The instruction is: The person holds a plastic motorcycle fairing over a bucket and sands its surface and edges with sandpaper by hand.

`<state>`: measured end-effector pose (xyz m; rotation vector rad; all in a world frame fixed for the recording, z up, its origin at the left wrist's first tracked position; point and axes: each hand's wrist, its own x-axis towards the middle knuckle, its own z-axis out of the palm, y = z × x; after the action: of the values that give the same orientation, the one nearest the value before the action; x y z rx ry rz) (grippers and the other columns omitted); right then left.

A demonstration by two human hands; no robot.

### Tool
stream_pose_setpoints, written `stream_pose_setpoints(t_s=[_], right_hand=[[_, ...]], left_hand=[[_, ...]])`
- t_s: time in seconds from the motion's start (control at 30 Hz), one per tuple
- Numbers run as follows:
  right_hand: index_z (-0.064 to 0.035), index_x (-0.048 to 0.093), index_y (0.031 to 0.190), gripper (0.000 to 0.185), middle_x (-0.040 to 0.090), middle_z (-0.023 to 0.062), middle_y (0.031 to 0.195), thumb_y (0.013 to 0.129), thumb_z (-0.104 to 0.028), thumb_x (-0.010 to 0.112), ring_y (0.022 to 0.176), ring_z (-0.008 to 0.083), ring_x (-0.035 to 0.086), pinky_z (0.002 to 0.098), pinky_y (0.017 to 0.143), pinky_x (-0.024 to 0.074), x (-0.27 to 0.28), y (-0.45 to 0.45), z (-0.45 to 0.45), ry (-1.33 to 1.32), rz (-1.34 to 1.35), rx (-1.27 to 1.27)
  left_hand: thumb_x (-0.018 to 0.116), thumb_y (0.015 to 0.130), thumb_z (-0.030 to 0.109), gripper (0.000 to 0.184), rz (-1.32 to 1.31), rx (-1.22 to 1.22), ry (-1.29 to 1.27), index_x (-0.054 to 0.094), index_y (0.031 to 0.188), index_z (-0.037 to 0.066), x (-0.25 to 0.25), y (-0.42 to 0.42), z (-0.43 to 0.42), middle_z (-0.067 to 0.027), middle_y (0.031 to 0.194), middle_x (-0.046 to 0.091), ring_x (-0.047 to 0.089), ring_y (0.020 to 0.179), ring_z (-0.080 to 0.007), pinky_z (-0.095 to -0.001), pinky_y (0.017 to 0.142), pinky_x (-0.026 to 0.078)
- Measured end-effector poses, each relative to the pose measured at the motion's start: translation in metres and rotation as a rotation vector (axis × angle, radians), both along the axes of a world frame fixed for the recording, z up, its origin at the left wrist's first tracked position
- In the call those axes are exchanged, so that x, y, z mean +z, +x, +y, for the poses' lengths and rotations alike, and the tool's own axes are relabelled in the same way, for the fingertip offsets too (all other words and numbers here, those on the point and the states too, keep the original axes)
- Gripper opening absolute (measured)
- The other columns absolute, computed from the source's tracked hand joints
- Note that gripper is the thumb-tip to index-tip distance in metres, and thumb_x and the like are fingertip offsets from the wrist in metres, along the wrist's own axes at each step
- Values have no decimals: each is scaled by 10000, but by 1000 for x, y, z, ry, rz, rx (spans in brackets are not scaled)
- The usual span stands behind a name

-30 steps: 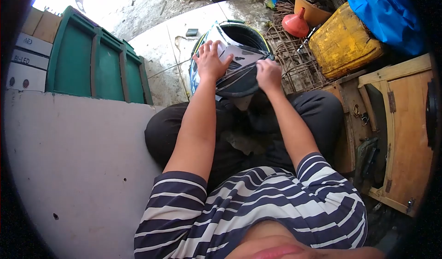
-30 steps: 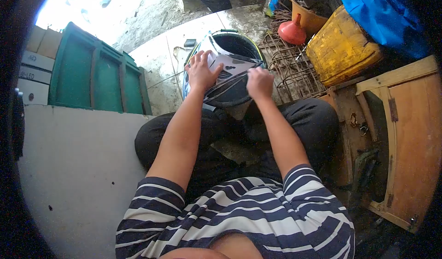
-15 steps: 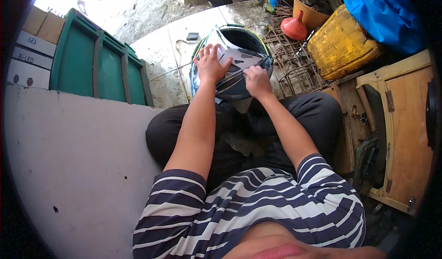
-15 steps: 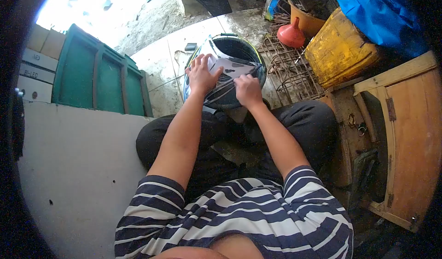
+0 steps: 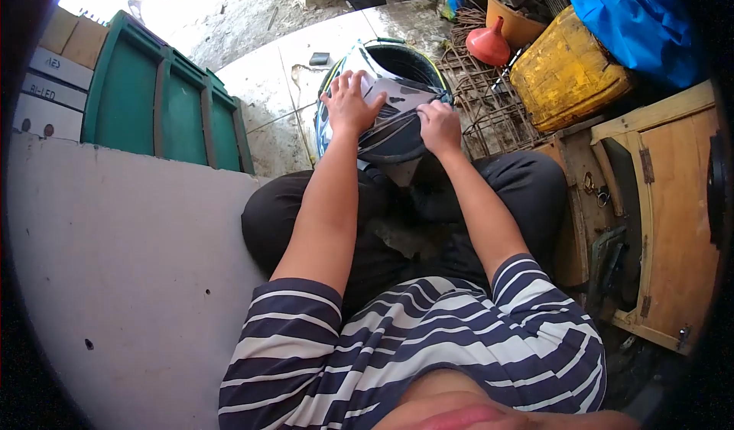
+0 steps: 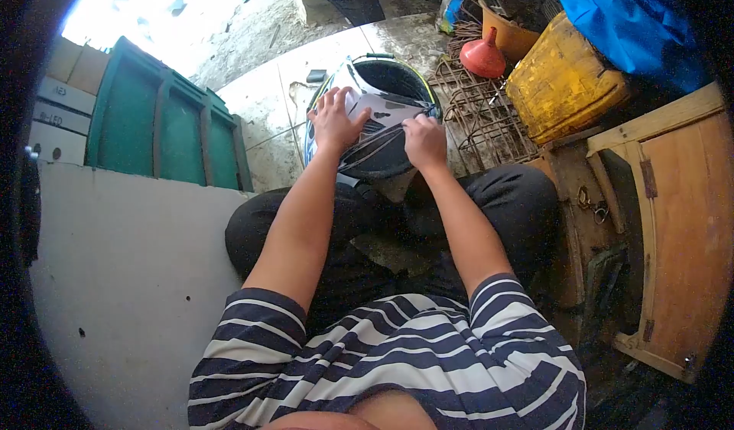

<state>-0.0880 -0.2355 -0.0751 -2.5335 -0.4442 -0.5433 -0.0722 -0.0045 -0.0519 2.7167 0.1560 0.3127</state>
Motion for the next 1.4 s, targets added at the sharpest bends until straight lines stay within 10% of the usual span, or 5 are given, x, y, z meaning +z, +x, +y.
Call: stream_pose_setpoints(t_s=[1.4], right_hand=[[-95,793,994,192,725,121,973,992,-184,623,975,363,679,501,876,522,-2,3,-4,17,53,-108]], left_hand=[[737,871,648,763,30,8,-12,569,1491,235,-2,2,0,-105,1587,505,428,1519,-319,-681,1207,287]])
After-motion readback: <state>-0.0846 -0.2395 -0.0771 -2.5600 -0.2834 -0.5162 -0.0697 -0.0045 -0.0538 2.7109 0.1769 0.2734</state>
